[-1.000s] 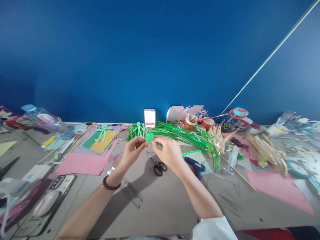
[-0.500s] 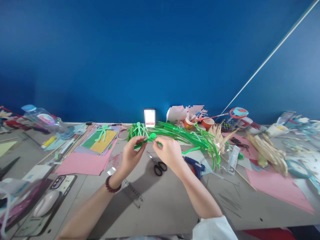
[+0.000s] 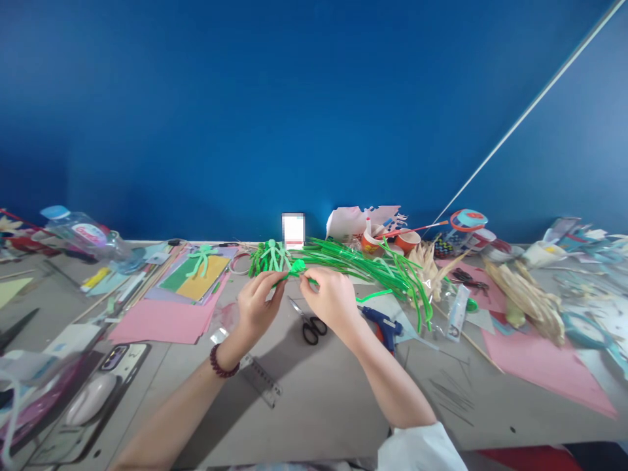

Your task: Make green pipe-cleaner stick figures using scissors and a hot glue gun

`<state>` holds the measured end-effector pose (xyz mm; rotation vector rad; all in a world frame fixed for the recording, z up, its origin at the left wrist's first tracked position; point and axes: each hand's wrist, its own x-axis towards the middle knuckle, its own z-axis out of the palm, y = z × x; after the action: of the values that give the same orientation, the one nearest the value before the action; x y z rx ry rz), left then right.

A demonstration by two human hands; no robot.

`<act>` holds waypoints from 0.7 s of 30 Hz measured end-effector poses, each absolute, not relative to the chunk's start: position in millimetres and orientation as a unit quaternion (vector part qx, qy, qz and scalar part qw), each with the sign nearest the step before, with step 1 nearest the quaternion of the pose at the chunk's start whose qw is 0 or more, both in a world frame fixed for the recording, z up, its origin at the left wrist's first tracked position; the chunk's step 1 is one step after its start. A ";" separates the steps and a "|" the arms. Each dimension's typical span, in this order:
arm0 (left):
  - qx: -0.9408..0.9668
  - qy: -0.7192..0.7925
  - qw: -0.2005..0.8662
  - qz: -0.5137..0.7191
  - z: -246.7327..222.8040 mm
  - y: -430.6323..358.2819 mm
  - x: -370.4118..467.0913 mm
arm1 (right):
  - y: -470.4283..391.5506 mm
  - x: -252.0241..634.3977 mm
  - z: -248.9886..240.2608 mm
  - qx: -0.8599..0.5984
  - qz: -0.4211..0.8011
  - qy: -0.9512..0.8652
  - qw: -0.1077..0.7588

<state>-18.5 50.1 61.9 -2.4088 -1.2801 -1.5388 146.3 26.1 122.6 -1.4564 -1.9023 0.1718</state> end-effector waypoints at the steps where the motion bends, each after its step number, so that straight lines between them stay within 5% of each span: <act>1: -0.771 -0.407 0.019 -0.489 60.4 50.7 -18.9 | 25.7 146.0 123.2 -0.565 0.066 -0.738 0.362; 21: -0.783 -0.395 0.100 -0.470 53.1 57.1 -28.9 | 25.5 145.7 119.8 -0.515 0.165 -0.754 0.373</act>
<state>-28.9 57.1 53.1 -2.3144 -1.1673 -1.3892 145.7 25.5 119.8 -1.3196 -1.9311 0.4230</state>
